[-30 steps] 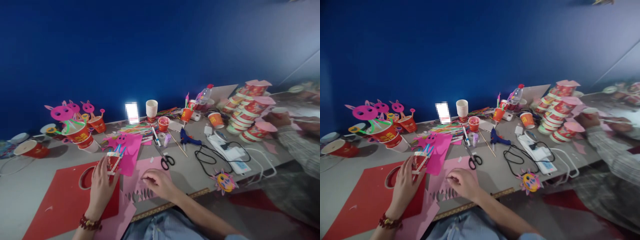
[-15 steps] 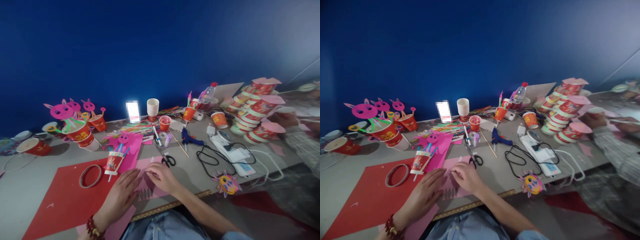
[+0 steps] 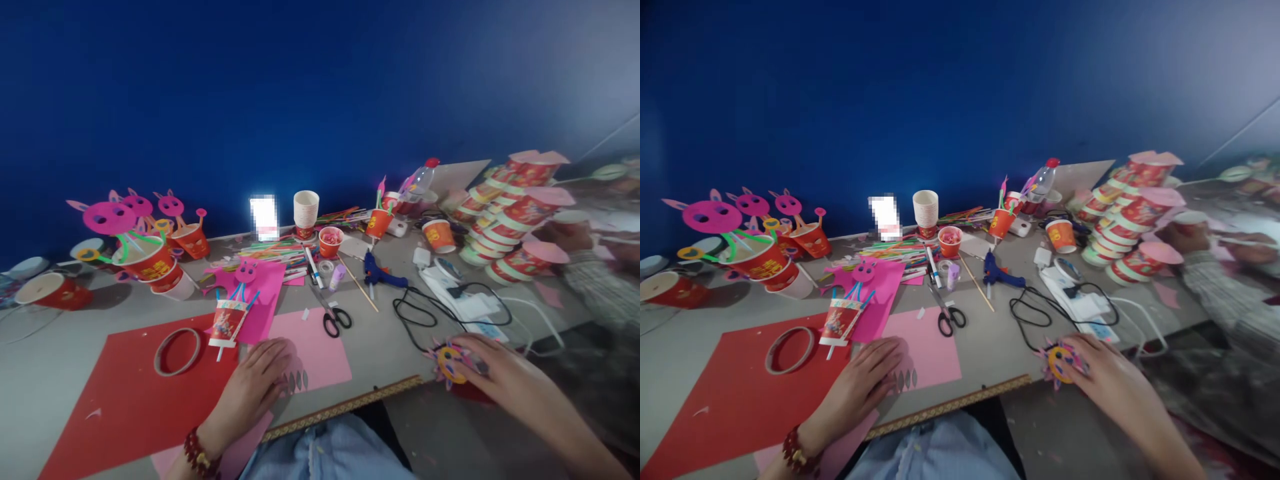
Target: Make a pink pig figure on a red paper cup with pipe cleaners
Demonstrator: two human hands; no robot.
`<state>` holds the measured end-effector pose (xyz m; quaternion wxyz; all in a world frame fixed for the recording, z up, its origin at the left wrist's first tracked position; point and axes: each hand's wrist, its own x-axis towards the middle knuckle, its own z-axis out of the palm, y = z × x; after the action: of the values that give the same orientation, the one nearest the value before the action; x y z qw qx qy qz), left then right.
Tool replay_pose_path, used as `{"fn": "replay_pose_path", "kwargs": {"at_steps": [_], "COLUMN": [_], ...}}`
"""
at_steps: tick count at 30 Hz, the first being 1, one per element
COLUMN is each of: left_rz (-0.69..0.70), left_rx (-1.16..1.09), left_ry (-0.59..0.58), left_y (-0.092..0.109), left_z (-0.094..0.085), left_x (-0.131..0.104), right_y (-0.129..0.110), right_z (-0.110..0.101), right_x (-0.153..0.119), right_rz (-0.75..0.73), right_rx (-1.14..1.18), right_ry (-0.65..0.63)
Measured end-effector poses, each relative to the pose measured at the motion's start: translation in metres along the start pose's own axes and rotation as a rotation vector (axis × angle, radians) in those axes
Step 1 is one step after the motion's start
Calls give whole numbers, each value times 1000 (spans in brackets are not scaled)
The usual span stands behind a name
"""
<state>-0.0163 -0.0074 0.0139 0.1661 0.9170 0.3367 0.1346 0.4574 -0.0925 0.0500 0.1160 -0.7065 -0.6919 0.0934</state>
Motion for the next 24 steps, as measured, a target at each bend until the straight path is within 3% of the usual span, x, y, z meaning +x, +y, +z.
{"fn": "replay_pose_path", "kwargs": {"at_steps": [4, 7, 18, 24], "left_rz": [2, 10, 26, 18], "left_rx": [-4, -10, -22, -27], "left_ry": [-3, -6, 30, 28], "left_y": [-1, -1, -3, -3], "left_z": [0, 0, 2, 2], "left_x": [2, 2, 2, 2], "right_y": [25, 26, 36, 18], "right_z": [10, 19, 15, 26], "right_x": [-13, -11, 3, 7], "right_rz": [-28, -28, -38, -95], "right_rx": [-43, -38, 79, -28], "right_ry": [-43, -23, -49, 29]}}
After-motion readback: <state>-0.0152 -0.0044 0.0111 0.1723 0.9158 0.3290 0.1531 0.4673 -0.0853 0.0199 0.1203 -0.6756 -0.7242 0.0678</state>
